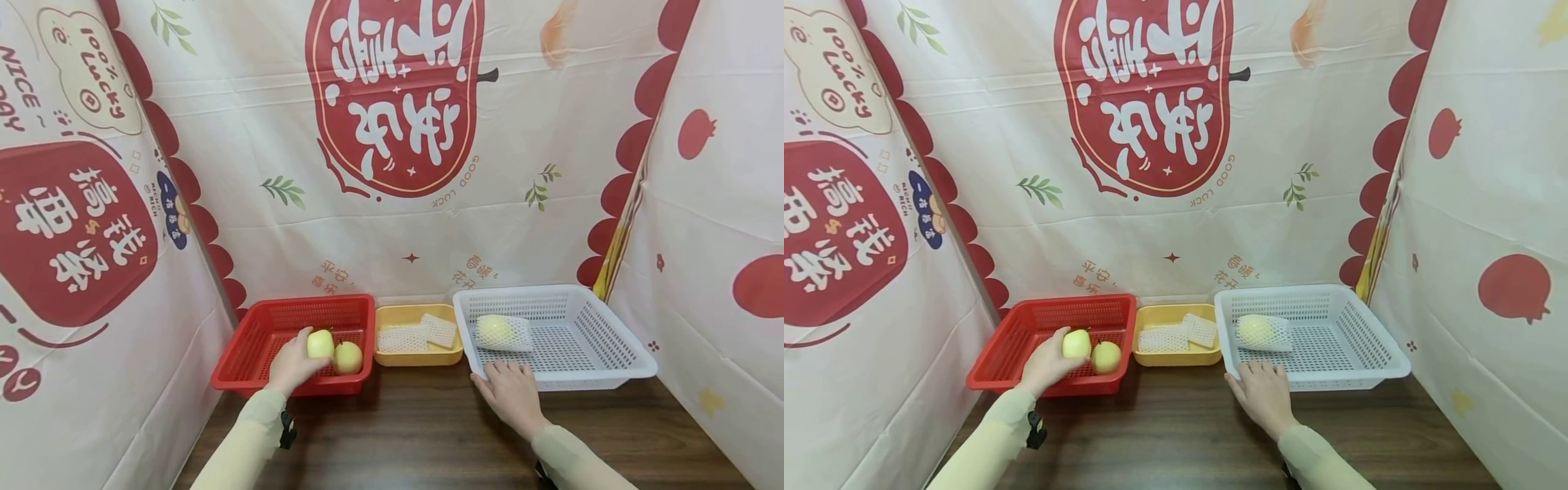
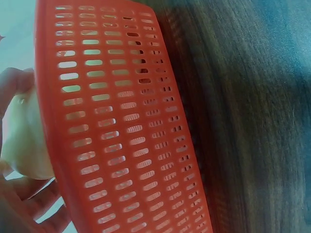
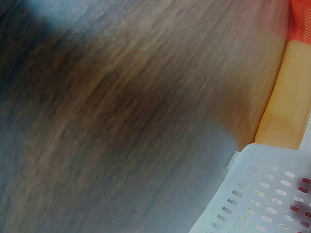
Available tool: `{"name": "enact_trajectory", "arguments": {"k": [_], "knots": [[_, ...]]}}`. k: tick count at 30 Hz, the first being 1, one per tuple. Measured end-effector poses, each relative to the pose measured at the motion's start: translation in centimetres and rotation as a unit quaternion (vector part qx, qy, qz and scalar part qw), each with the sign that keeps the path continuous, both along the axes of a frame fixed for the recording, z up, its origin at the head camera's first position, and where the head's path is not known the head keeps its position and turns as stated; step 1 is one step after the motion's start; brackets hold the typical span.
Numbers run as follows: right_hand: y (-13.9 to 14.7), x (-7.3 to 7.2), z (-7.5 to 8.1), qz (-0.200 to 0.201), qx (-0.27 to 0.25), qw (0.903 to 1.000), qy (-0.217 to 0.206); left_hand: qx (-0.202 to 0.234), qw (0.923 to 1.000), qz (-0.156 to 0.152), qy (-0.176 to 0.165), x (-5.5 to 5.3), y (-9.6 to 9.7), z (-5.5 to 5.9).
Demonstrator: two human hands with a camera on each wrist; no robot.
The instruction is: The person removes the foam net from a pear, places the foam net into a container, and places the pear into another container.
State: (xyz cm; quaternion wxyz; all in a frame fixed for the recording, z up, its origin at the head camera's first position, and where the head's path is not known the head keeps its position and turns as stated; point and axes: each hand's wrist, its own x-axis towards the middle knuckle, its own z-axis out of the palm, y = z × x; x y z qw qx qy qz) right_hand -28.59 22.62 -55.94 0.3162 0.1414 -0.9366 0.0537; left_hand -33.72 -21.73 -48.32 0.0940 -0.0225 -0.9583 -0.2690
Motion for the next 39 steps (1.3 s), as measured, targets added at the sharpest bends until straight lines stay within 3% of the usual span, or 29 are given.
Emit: {"name": "enact_trajectory", "arguments": {"k": [12, 29, 39], "knots": [[0.0, 0.1, 0.1, 0.008, 0.001, 0.9998, 0.016, 0.000, 1.0000, -0.003, 0.008, -0.4, -0.3, -0.9], [-0.1, 0.2, 0.2, 0.006, 0.001, 0.9999, 0.012, -0.005, 0.9998, -0.012, -0.012, -1.0, -0.3, -1.1], [-0.1, 0.1, 0.1, 0.003, -0.003, 1.0000, 0.007, 0.001, 0.9991, -0.007, -0.042, -1.2, -0.2, -1.4]]}}
